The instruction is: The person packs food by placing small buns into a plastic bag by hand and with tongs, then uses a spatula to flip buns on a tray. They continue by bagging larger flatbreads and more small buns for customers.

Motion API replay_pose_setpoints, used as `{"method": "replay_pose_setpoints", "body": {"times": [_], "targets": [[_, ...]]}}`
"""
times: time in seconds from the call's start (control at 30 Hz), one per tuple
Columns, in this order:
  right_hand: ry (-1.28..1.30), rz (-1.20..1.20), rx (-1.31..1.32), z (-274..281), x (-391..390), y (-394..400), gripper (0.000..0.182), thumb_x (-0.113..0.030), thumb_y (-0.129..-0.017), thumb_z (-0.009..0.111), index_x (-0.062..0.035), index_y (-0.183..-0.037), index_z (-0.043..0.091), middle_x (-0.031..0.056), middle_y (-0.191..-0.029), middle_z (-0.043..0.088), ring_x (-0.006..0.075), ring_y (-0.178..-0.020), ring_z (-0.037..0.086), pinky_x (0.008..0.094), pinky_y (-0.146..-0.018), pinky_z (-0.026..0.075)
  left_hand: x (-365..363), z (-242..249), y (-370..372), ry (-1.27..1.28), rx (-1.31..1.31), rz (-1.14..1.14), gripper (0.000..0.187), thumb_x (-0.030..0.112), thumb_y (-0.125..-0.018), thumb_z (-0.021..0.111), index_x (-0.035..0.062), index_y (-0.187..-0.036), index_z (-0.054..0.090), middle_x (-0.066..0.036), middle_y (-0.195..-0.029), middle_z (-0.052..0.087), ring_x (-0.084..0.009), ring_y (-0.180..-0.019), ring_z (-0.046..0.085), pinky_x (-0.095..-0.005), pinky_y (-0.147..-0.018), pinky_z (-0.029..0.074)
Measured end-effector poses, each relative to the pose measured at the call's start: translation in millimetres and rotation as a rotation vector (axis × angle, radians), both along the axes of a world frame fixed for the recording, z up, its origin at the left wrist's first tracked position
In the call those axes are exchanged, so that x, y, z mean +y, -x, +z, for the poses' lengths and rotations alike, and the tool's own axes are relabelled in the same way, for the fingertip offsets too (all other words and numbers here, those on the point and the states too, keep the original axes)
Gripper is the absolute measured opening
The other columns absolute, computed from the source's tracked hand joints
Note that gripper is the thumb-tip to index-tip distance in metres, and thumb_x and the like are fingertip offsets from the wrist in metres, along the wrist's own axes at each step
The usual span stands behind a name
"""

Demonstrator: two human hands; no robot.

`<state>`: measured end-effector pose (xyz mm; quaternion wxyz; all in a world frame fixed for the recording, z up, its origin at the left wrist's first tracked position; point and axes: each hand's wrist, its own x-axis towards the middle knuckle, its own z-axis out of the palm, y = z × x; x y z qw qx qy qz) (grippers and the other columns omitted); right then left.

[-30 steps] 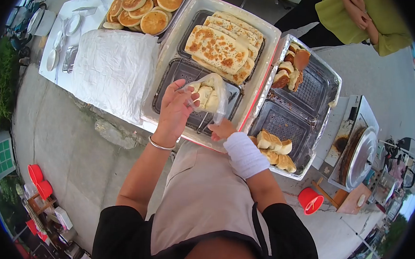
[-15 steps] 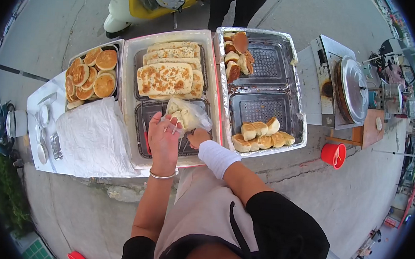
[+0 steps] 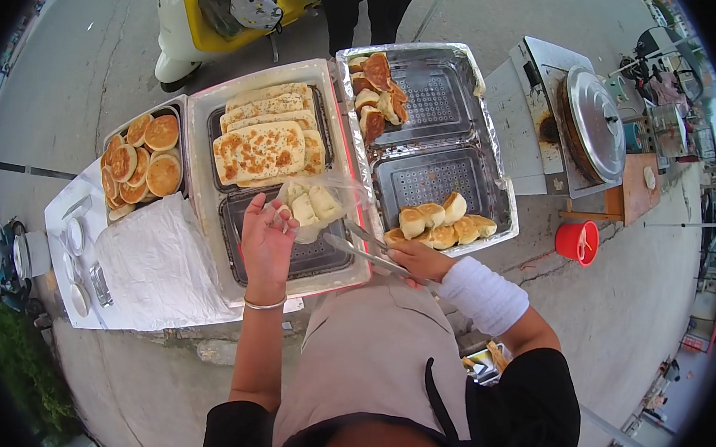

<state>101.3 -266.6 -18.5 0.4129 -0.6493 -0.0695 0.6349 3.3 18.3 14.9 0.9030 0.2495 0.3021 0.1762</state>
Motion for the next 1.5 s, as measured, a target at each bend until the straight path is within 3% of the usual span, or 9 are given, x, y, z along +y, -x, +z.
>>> {"method": "replay_pose_setpoints", "body": {"times": [0.07,0.17,0.2,0.3,0.4,0.5,1.1,1.37,1.5], "targets": [[-0.049,-0.007,0.174,35,-30,-25,0.028,-0.02,-0.097,0.048,-0.0019,-0.117,0.055,0.0026,-0.069,0.054,0.0104,-0.048,0.052,0.0261,-0.041,0.042,-2,-15,9,-0.015,0.002,-0.026,0.031,0.005,-0.094,0.055,0.0093,-0.124,0.047,-0.009,-0.113,0.056,-0.0171,-0.09,0.056,-0.0328,-0.079,0.05],[-0.275,-0.198,0.1,50,-62,-53,0.039,-0.019,-0.096,0.05,-0.0039,-0.132,0.05,0.0009,-0.068,0.053,0.0088,-0.048,0.051,0.025,-0.041,0.04,-4,-15,19,-0.124,0.064,0.021,0.031,0.006,-0.094,0.055,0.0092,-0.124,0.047,-0.009,-0.113,0.056,-0.0165,-0.089,0.056,-0.0318,-0.077,0.05],[-0.255,-0.253,0.036,54,-63,-66,0.053,-0.02,-0.096,0.052,-0.0052,-0.145,0.038,0.0016,-0.073,0.054,0.007,-0.048,0.048,0.0211,-0.042,0.037,-2,-16,22,-0.129,0.079,0.044,0.03,0.006,-0.095,0.055,0.0092,-0.124,0.047,-0.009,-0.113,0.056,-0.016,-0.087,0.056,-0.0308,-0.076,0.05],[-0.208,-0.313,-0.189,14,-66,-123,0.056,-0.022,-0.095,0.053,-0.0064,-0.146,0.036,0.0077,-0.079,0.06,0.0151,-0.059,0.059,0.0282,-0.051,0.046,-4,-15,22,-0.146,0.145,0.117,0.029,0.006,-0.095,0.054,0.009,-0.123,0.047,-0.01,-0.113,0.056,-0.0158,-0.086,0.057,-0.0305,-0.075,0.05],[-0.189,-0.041,-1.252,-50,-71,-178,0.056,-0.027,-0.095,0.055,-0.0069,-0.144,0.037,0.0176,-0.097,0.065,0.0336,-0.072,0.067,0.0423,-0.064,0.052,-10,-14,18,-0.181,0.162,0.146,0.031,0.005,-0.092,0.056,0.0081,-0.123,0.048,-0.009,-0.113,0.057,-0.0143,-0.085,0.057,-0.0317,-0.076,0.051],[0.151,0.133,-1.381,-50,-66,-198,0.058,-0.034,-0.095,0.057,-0.0095,-0.144,0.037,0.0219,-0.11,0.064,0.0439,-0.085,0.065,0.0527,-0.073,0.05,-18,-13,12,-0.17,0.167,0.205,0.028,0.005,-0.095,0.054,0.0082,-0.122,0.048,-0.01,-0.111,0.058,-0.0162,-0.085,0.057,-0.0307,-0.075,0.05],[0.127,0.229,-1.348,-93,-99,-235,0.057,-0.037,-0.091,0.061,-0.0128,-0.14,0.044,0.0187,-0.107,0.066,0.0394,-0.09,0.065,0.0476,-0.076,0.052,-26,-13,0,-0.209,0.226,0.251,0.03,0.003,-0.093,0.055,0.0071,-0.122,0.05,-0.011,-0.114,0.058,-0.0144,-0.084,0.058,-0.0314,-0.075,0.05],[-0.12,0.305,-1.275,-25,-114,-179,0.052,-0.025,-0.088,0.067,-0.0143,-0.137,0.051,0.011,-0.089,0.063,0.0316,-0.076,0.064,0.0412,-0.064,0.05,-29,-8,12,-0.215,0.262,0.205,0.031,0.003,-0.093,0.054,0.0084,-0.123,0.049,-0.009,-0.116,0.058,-0.0134,-0.083,0.056,-0.0302,-0.075,0.049],[-0.325,0.367,-1.287,4,-55,-125,0.047,-0.023,-0.088,0.068,-0.0148,-0.132,0.056,0.0104,-0.085,0.059,0.0299,-0.069,0.063,0.0399,-0.059,0.048,-31,-6,18,-0.235,0.26,0.155,0.031,0.003,-0.093,0.054,0.008,-0.122,0.049,-0.01,-0.116,0.058,-0.013,-0.083,0.056,-0.0301,-0.074,0.049]]}}
